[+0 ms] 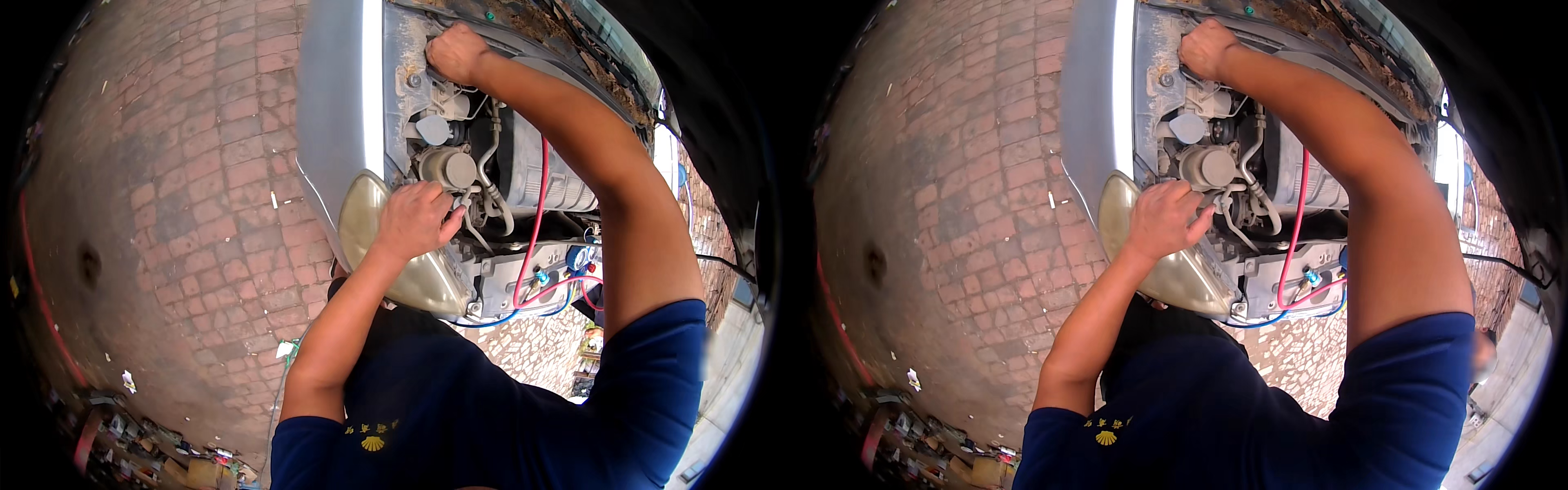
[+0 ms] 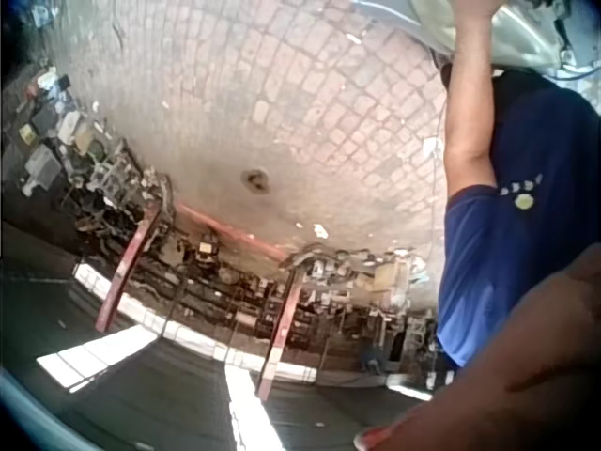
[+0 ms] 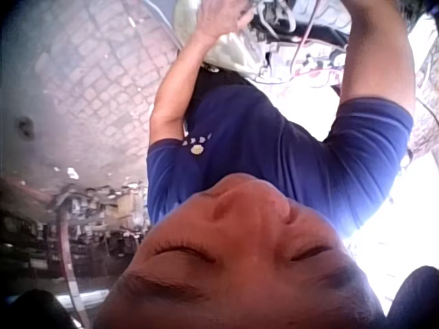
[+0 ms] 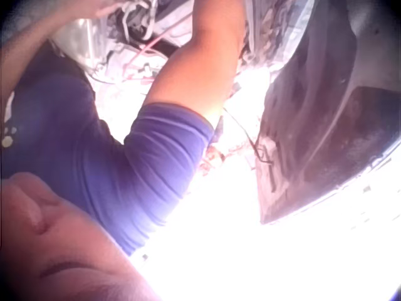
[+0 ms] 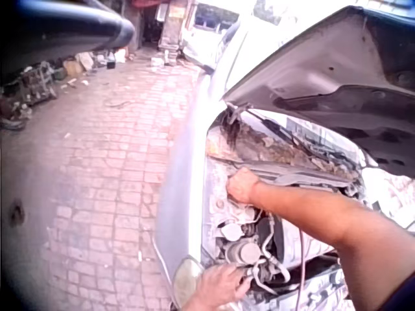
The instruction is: The person connects a manifold gauge set to the air conditioning service ports of a car, connects a refrigerant canister to the yellow charging hose, and uses the gauges to service the system.
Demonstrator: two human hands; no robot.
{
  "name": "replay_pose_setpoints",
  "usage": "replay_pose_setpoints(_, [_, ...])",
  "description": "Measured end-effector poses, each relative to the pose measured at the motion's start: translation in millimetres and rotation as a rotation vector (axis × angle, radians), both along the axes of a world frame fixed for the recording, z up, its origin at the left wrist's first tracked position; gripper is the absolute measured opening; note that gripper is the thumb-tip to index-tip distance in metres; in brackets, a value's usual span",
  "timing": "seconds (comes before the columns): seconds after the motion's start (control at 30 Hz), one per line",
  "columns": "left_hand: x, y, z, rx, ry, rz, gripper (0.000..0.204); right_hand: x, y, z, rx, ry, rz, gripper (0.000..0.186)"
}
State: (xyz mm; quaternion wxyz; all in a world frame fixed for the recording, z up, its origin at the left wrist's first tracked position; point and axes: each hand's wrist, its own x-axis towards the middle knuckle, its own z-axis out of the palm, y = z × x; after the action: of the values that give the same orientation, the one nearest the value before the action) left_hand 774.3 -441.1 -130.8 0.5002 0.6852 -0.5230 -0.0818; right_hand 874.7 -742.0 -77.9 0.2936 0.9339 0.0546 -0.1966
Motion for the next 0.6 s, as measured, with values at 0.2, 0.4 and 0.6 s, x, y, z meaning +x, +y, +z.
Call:
replay_pose_setpoints(0.2, [2.6,-0.2,1.2,-0.027,-0.005,0.002,0.024,2.3,14.1,21.3,-0.037,0.097,-0.119,0.031])
replay_pose_setpoints(0.4, [3.3,-3.4,-0.7,-0.029,-0.039,0.005,0.015,-47.0,45.7,89.0,0.275,-0.135,-0.517,0.048])
replay_pose_setpoints(0.6, [-8.7,-7.7,12.3,0.049,-0.093,-0.036,0.012,-305.3,114.0,194.3,0.786,-0.767,-0.486,0.028])
